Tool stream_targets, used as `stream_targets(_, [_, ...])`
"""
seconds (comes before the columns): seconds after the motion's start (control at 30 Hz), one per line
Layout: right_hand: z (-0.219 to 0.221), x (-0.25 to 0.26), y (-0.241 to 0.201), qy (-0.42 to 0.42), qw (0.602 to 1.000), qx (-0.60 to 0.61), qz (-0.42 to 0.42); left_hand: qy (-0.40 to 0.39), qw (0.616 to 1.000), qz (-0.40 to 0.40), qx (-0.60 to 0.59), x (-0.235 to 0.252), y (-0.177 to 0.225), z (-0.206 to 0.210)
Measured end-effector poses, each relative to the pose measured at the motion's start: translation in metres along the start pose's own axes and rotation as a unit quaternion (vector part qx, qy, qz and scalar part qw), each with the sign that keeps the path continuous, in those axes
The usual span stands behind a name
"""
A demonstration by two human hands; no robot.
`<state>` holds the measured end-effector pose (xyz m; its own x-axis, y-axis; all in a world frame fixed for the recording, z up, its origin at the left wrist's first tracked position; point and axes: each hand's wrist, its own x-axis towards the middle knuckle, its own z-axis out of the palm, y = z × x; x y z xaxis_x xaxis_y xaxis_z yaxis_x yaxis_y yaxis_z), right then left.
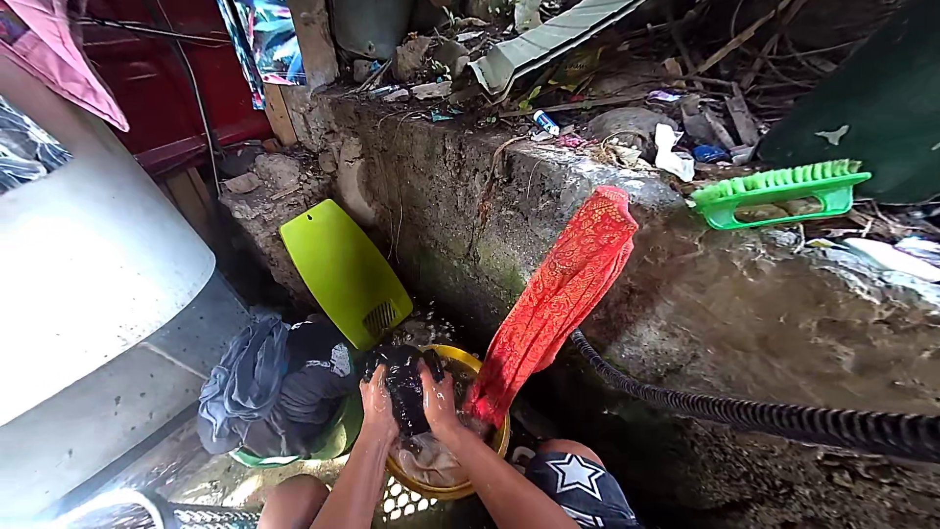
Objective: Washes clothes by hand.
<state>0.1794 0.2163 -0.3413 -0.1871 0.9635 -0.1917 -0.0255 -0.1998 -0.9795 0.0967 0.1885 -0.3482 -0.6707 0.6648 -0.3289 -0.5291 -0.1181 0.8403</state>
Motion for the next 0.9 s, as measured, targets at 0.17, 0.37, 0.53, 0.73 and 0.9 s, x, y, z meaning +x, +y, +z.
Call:
stream_targets(0.17, [-0.006,0.007,0.008,-0.069,0.990,0.027,0.122,0.005,0.991,0.026,0.131,-0.019,0.018,0.011])
stream_targets(0.37, [-0.016,0.007,0.009,-0.181,0.952,0.108,0.221,-0.016,0.988,0.017,0.152,-0.023,0.004,-0.001])
stream_targets(0.53, [-0.023,0.007,0.008,-0.205,0.924,0.124,0.299,-0.042,0.984,0.022,0.172,-0.023,-0.009,-0.009])
stream_targets(0.73, [-0.049,0.012,-0.036,-0.114,0.961,-0.244,0.063,-0.113,0.985,-0.077,0.106,-0.018,-0.021,-0.016])
stream_targets(0.9, [-0.135,-0.051,-0.117,0.009,0.867,-0.475,-0.152,-0.262,0.938,-0.071,0.215,-0.006,-0.026,-0.021])
